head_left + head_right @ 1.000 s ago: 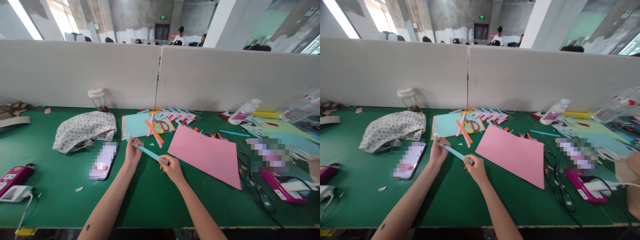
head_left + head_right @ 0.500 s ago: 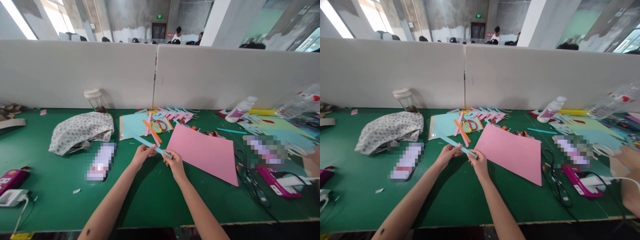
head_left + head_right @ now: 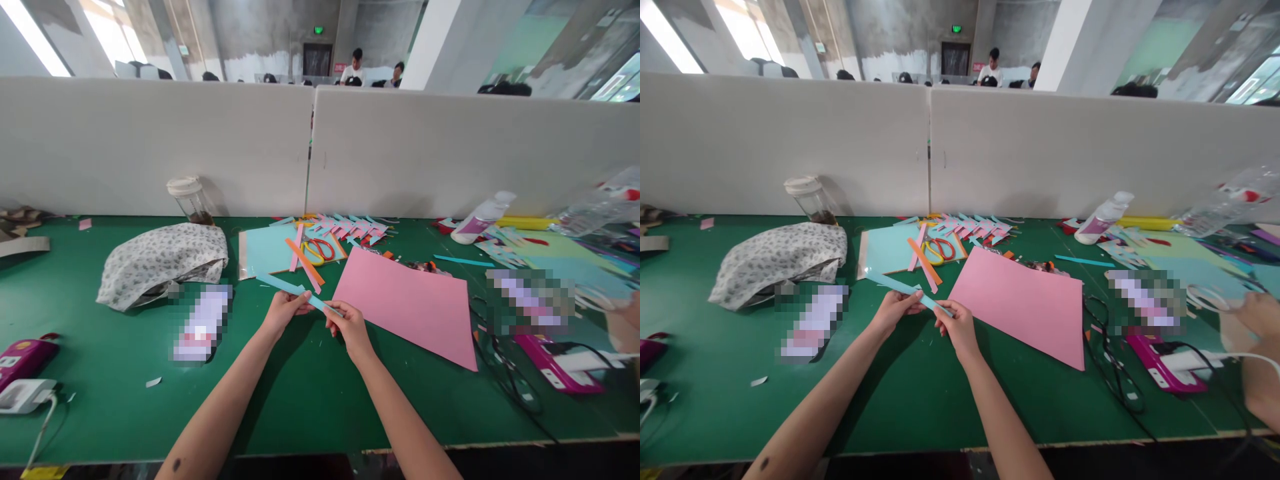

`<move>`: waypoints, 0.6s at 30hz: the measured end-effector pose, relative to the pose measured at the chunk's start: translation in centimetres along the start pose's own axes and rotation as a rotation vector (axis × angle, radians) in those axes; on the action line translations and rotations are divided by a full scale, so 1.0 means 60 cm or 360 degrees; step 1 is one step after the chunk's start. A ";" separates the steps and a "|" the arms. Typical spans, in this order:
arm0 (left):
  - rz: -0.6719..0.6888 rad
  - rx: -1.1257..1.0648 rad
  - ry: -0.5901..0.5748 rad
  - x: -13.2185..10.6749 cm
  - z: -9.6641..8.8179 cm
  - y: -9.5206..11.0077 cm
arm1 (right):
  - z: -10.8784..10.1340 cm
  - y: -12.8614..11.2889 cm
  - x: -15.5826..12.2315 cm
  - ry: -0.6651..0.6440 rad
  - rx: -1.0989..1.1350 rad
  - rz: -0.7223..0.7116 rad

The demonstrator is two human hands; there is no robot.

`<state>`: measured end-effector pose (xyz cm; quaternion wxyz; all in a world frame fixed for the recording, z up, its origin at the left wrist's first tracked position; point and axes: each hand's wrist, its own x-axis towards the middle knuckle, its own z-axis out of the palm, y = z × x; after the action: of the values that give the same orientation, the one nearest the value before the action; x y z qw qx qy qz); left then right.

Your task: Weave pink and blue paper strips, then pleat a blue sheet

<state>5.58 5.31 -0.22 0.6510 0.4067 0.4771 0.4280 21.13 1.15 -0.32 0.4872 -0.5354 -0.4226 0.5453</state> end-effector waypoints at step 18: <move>0.0141 0.0234 -0.0202 -0.014 0.013 0.006 | -0.001 -0.008 -0.001 -0.0275 0.0117 0.0158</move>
<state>6.15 4.51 0.52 0.6288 0.5003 0.4465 0.3936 21.21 1.17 0.15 0.4406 -0.4885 -0.4158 0.6280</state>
